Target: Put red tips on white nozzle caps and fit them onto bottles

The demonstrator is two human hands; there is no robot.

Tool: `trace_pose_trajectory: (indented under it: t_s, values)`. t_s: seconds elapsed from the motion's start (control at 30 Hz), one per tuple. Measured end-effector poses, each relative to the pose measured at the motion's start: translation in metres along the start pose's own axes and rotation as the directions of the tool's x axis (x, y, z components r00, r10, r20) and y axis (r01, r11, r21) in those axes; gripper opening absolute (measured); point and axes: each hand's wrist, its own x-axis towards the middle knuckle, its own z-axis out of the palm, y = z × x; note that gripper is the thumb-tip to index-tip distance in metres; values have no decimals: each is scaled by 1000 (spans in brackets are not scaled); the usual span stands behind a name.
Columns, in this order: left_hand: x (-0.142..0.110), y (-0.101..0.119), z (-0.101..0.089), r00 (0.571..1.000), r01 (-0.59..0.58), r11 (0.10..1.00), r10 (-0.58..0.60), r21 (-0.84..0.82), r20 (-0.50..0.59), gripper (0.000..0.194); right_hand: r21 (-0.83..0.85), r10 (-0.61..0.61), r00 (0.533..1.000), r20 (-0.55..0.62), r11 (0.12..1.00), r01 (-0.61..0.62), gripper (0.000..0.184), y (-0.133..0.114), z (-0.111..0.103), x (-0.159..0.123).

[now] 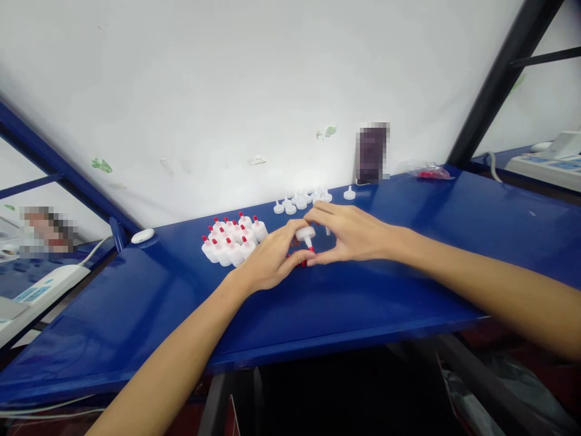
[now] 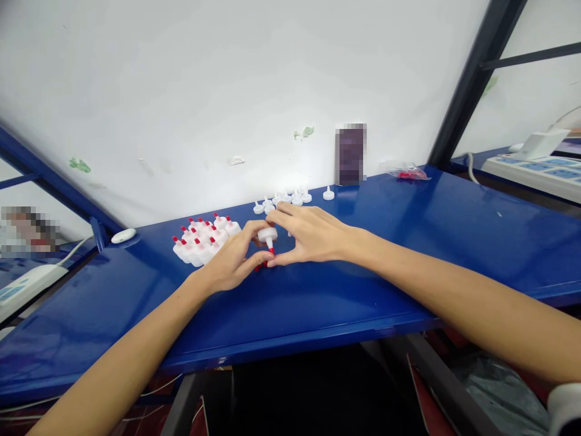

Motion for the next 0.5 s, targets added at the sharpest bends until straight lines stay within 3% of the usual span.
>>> trace_pose_trajectory:
  t_s: [0.2,0.4,0.5]
  values:
    - [0,7,-1,999,29,998,-27,-60,25,27,-61,-19,999,31,998,21,51,-1,0,1]
    - [0,16,1,994,28,1000,-27,-13,103,59,-54,98,988,118,994,-92,39,-15,-4,2]
    - [0,17,3,996,46,999,-46,2,72,56,-16,90,991,102,996,-89,41,-16,-2,2]
